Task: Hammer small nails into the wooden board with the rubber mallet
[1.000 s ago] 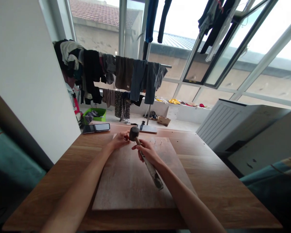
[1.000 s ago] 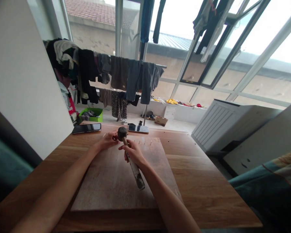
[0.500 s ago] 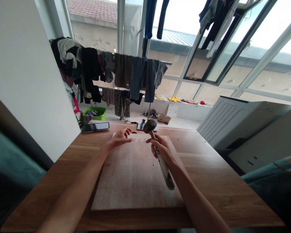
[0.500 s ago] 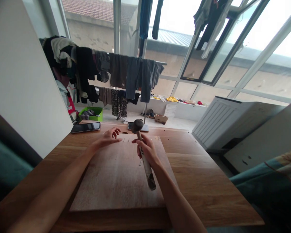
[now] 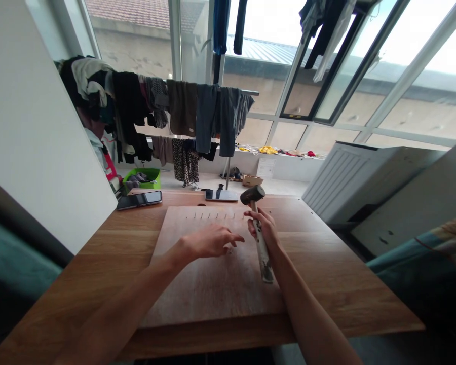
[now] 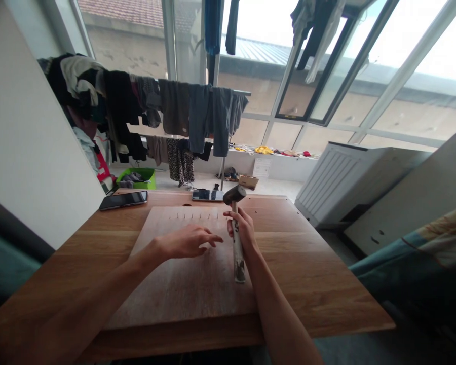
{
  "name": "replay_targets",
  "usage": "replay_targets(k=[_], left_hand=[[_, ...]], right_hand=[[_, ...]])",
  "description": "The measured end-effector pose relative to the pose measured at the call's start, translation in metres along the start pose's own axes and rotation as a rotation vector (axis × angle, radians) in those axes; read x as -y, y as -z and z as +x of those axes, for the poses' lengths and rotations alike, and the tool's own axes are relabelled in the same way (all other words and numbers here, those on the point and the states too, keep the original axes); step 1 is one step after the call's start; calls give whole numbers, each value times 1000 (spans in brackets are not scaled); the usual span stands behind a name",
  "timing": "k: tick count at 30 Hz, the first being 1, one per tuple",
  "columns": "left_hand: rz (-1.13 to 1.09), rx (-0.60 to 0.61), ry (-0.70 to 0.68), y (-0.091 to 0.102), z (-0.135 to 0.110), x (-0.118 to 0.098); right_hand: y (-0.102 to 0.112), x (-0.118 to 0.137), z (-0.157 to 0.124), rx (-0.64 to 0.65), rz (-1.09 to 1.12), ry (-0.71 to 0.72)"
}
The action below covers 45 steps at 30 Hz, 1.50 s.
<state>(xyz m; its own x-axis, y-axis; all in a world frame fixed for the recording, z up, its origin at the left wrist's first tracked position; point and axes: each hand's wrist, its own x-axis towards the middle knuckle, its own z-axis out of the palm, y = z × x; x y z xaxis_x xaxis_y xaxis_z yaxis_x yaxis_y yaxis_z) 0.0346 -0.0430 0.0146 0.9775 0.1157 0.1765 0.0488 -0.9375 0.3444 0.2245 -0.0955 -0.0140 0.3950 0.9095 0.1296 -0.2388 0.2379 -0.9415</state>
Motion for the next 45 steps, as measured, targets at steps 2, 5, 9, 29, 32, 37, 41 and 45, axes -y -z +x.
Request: replay_targets(k=[2,5,9,29,32,37,41,45], left_hand=[[118,-6,23,-4,0,1],[346,-9,-6,-9,1,-3],[500,18,-70,-17,6,-15],[-565,-584,589,16,-96,148],[-534,-561,578,16,-91,143],[-520,-544,568,19,-90,135],[-511,-487,586,22,-92,133],[-489,-436,602,24,-92,130]], right_hand=[[-1,2,-1,0,13,-5],[-3,2,-1,20,19,-20],[-5,2,-3,67,6,-36],[-11,-6,-7,181,-90,-42],[-16,-7,-9,202,-118,-49],[-30,-5,-14,246,-173,-47],[-45,-1,-16,286,-196,-52],[-66,4,-17,320,-199,-77]])
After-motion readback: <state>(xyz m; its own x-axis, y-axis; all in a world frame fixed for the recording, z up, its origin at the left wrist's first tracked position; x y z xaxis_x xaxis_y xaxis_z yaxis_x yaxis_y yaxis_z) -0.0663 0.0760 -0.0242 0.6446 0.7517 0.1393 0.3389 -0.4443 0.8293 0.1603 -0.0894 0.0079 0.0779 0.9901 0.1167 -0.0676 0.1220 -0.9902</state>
